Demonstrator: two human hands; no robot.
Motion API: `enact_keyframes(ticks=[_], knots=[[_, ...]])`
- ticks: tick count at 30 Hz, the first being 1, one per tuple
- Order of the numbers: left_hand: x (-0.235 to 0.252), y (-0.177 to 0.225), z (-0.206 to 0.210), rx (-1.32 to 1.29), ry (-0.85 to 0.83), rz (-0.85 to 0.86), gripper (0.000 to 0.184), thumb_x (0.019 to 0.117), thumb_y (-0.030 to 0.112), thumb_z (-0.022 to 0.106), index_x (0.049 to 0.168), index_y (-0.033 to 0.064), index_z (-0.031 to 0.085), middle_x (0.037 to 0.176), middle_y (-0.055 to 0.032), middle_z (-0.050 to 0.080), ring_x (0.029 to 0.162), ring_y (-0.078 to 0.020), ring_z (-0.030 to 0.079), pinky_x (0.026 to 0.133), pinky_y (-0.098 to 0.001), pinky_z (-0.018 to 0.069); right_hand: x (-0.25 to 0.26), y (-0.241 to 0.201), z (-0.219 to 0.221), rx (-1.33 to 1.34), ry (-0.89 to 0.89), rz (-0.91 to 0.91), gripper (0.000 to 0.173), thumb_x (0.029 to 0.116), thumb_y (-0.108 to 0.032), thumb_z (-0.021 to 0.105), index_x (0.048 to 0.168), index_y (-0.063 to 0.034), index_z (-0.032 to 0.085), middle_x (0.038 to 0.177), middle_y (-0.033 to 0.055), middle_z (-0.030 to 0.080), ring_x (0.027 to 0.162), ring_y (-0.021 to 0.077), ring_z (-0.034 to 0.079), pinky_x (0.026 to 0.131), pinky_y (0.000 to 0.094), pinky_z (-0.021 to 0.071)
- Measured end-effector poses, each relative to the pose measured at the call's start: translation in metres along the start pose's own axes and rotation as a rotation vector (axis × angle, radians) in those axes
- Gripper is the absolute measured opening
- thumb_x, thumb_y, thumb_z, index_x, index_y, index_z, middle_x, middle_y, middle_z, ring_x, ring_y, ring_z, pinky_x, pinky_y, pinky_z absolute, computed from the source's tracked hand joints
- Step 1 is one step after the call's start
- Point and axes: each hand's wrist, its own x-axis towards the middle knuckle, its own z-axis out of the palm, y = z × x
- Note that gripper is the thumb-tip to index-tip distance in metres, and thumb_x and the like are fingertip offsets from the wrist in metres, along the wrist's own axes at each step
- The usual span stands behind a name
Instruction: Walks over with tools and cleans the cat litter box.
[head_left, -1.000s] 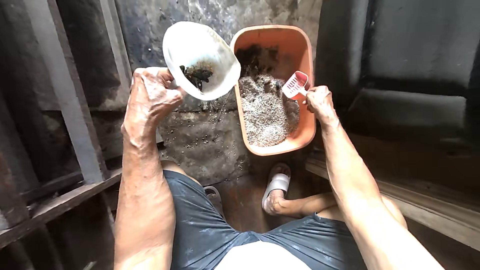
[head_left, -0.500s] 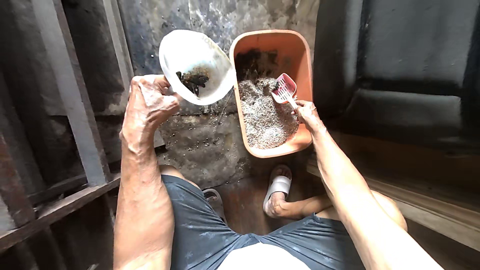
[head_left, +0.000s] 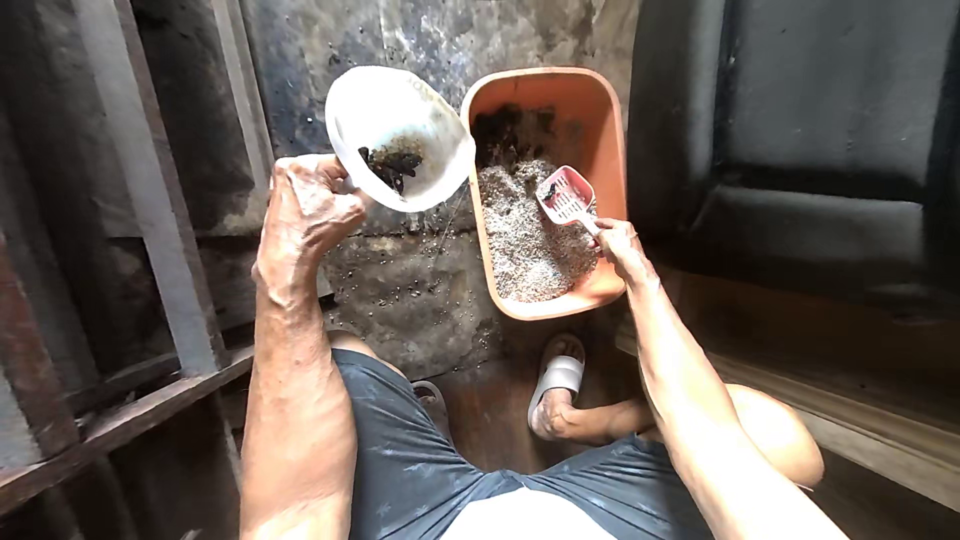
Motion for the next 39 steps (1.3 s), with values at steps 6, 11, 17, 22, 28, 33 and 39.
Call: enact_keyframes(ticks=[6,11,17,22,28,33,39], knots=[[0.004,0.001,0.005,0.007,-0.005,0.033,0.026,0.0935,0.027,0.066,0.092,0.0017,0.071,0.087,-0.0195,0.07,0.084,-0.0322,0.068,0.076,-0.0576,0.0494,-0.004,-0.032,0.007,-0.209,-0.016,-0.035,0.035,0.1014,-0.019,0.051,0.131,-0.0126,0.07,0.113,0.0192,0.073,0.102,0.0383,0.068,0.089,0.0629,0.0505],[-0.001,-0.001,0.001,-0.007,0.001,0.005,0.027,0.0926,0.027,0.066,0.094,0.0012,0.072,0.087,-0.0193,0.07,0.082,-0.0309,0.068,0.075,-0.0565,0.05,0.006,-0.067,0.028,-0.284,-0.048,-0.016,0.033,0.102,-0.021,0.055,0.127,-0.0057,0.069,0.119,0.024,0.07,0.11,0.0415,0.067,0.095,0.0635,0.05],[-0.005,-0.006,-0.003,-0.01,0.038,0.007,0.026,0.0898,0.027,0.07,0.09,0.0013,0.07,0.082,-0.0167,0.068,0.076,-0.0276,0.065,0.07,-0.0531,0.0487,0.009,-0.065,0.068,-0.162,-0.045,0.062,0.033,0.1016,-0.018,0.053,0.126,0.0015,0.065,0.119,0.0267,0.068,0.109,0.0412,0.066,0.093,0.0613,0.051],[-0.006,-0.006,-0.001,-0.005,0.044,0.018,0.023,0.0917,0.024,0.069,0.091,0.001,0.071,0.083,-0.0177,0.069,0.078,-0.0293,0.067,0.071,-0.0554,0.0493,0.007,-0.021,0.093,0.248,-0.006,0.158,0.038,0.1074,-0.013,0.044,0.143,-0.0115,0.057,0.11,0.0156,0.067,0.08,0.0221,0.061,0.071,0.0406,0.0513],[-0.004,-0.004,0.001,-0.029,0.041,0.036,0.022,0.0919,0.024,0.068,0.092,0.0023,0.072,0.086,-0.0172,0.07,0.08,-0.0282,0.068,0.074,-0.0545,0.0504,-0.048,0.012,0.081,0.388,0.067,0.042,0.04,0.1103,-0.029,0.037,0.147,-0.0239,0.053,0.091,0.009,0.066,0.057,0.0151,0.047,0.051,0.0328,0.0401],[-0.001,0.001,0.004,-0.019,0.026,0.048,0.025,0.0921,0.027,0.068,0.092,0.0033,0.072,0.086,-0.0166,0.07,0.081,-0.0275,0.067,0.074,-0.0535,0.0496,-0.067,0.012,0.071,0.407,0.103,0.044,0.038,0.1107,-0.027,0.039,0.144,-0.0195,0.057,0.091,0.0102,0.066,0.058,0.0157,0.049,0.052,0.0333,0.0417],[0.004,0.001,0.012,-0.067,-0.005,0.067,0.02,0.0908,0.023,0.07,0.093,0.003,0.072,0.086,-0.0163,0.071,0.081,-0.0279,0.068,0.076,-0.0552,0.0518,-0.085,0.023,0.075,0.354,0.107,0.041,0.04,0.1099,-0.03,0.043,0.147,-0.0224,0.056,0.093,0.0118,0.068,0.063,0.0215,0.054,0.057,0.041,0.0469]])
